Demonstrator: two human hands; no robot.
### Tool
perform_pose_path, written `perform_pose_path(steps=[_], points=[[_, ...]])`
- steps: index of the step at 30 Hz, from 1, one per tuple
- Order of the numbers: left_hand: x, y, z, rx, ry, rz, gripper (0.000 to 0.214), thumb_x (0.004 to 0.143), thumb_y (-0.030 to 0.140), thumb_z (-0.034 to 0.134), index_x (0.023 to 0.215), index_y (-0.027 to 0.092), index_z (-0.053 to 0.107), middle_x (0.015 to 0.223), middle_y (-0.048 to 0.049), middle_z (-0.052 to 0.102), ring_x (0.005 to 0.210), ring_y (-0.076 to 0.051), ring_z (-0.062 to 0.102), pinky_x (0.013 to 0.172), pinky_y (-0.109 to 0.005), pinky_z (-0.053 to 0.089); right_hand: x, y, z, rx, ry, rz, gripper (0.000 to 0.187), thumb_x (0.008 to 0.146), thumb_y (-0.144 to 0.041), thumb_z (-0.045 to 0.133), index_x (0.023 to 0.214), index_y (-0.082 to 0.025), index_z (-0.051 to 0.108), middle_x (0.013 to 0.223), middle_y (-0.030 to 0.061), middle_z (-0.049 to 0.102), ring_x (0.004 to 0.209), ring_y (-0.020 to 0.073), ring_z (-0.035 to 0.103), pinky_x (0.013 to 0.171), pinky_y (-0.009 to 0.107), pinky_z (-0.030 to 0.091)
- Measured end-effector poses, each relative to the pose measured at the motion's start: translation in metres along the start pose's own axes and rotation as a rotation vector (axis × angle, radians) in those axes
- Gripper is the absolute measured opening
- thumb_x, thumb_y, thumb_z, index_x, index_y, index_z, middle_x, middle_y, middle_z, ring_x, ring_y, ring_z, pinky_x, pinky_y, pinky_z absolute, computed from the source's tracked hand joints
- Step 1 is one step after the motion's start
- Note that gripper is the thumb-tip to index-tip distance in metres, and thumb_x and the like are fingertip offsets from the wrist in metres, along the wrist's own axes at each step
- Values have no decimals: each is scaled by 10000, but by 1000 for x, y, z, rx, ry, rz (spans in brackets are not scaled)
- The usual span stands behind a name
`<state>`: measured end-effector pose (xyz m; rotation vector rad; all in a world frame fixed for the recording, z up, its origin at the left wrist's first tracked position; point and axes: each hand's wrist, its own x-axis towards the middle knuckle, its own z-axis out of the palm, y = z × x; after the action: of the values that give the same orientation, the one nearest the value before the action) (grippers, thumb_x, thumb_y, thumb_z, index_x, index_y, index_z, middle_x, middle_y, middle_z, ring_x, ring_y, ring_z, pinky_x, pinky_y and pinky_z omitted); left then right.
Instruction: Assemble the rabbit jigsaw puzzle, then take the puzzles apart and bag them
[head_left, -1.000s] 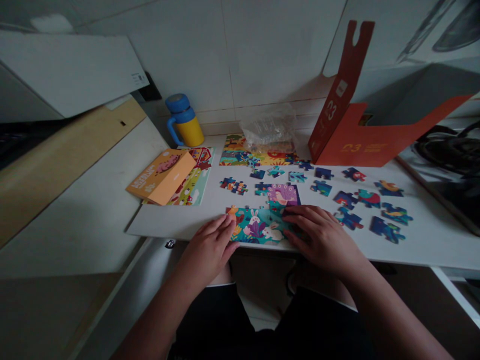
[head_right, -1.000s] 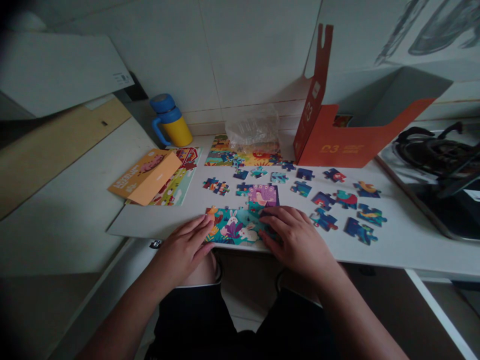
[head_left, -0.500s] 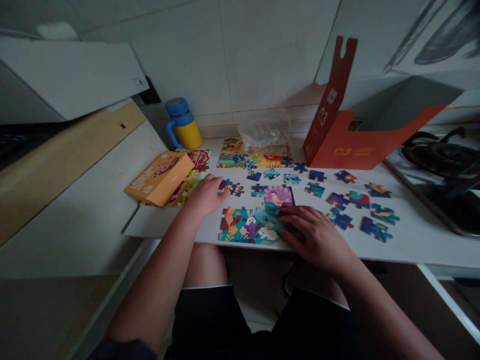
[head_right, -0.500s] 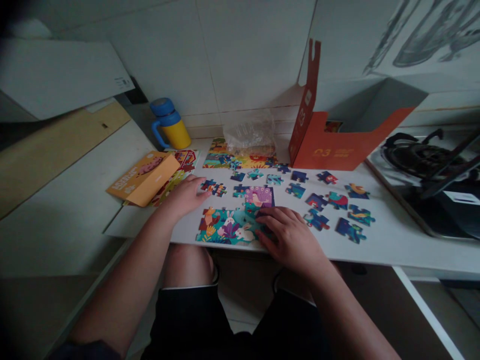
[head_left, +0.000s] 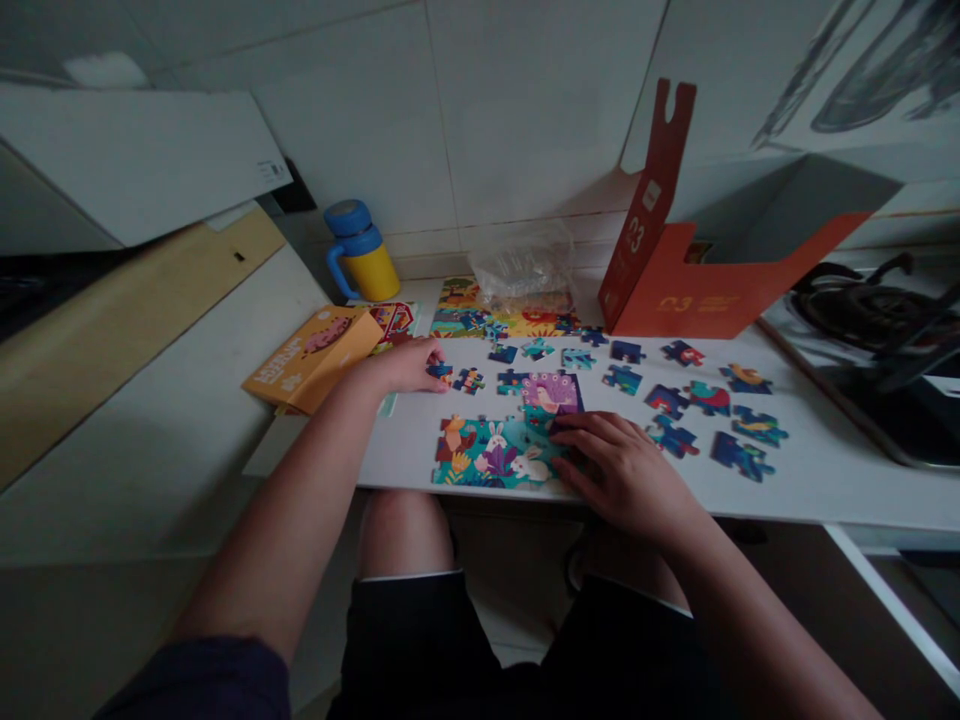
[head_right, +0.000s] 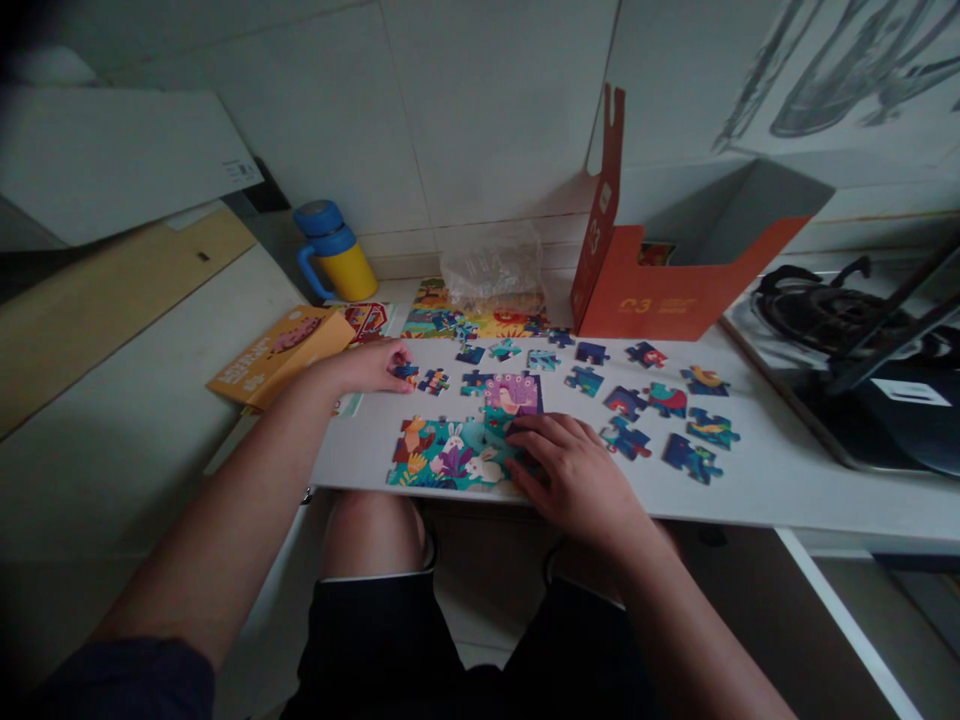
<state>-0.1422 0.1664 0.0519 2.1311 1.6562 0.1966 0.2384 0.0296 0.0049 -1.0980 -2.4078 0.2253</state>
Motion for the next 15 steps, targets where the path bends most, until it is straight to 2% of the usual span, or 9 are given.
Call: perform_pose_path(steps=[3, 8, 11, 15], points=[[-2, -2, 2, -117, 30, 20, 471, 620, 347, 919, 989, 216, 658, 886, -3, 678, 856, -228, 654, 789, -318, 507, 0, 0, 0, -1, -1, 3, 272, 1050, -382, 631, 1281, -270, 719, 1397, 88, 722, 1247, 313, 666, 1061, 538, 559], [-21, -5, 9, -504, -1, 94, 350, 848, 444, 751, 1088, 199, 683, 1012, -42, 731, 869, -184, 679, 767, -307, 549, 0, -1, 1, -1, -9, 6, 269, 1058, -392, 616, 1271, -261, 717, 1400, 87, 719, 1254, 313, 657, 1059, 532, 555], [-36, 3, 12, -549, -20, 154, 365, 899, 463, 726, 1158, 207, 740, 1111, -72, 774, 924, -192, 698, 784, -305, 556, -1, 0, 2, -2, -4, 7, 263, 1051, -381, 627, 1266, -260, 719, 1400, 86, 720, 1257, 310, 660, 1067, 529, 551], [-44, 16, 19, -596, -135, 182, 423, 890, 381, 747, 1281, 230, 696, 1085, -63, 791, 923, -182, 730, 782, -290, 557, -2, 2, 4, -2, -4, 2, 271, 1048, -383, 632, 1277, -266, 719, 1403, 90, 720, 1261, 312, 662, 1071, 527, 545]])
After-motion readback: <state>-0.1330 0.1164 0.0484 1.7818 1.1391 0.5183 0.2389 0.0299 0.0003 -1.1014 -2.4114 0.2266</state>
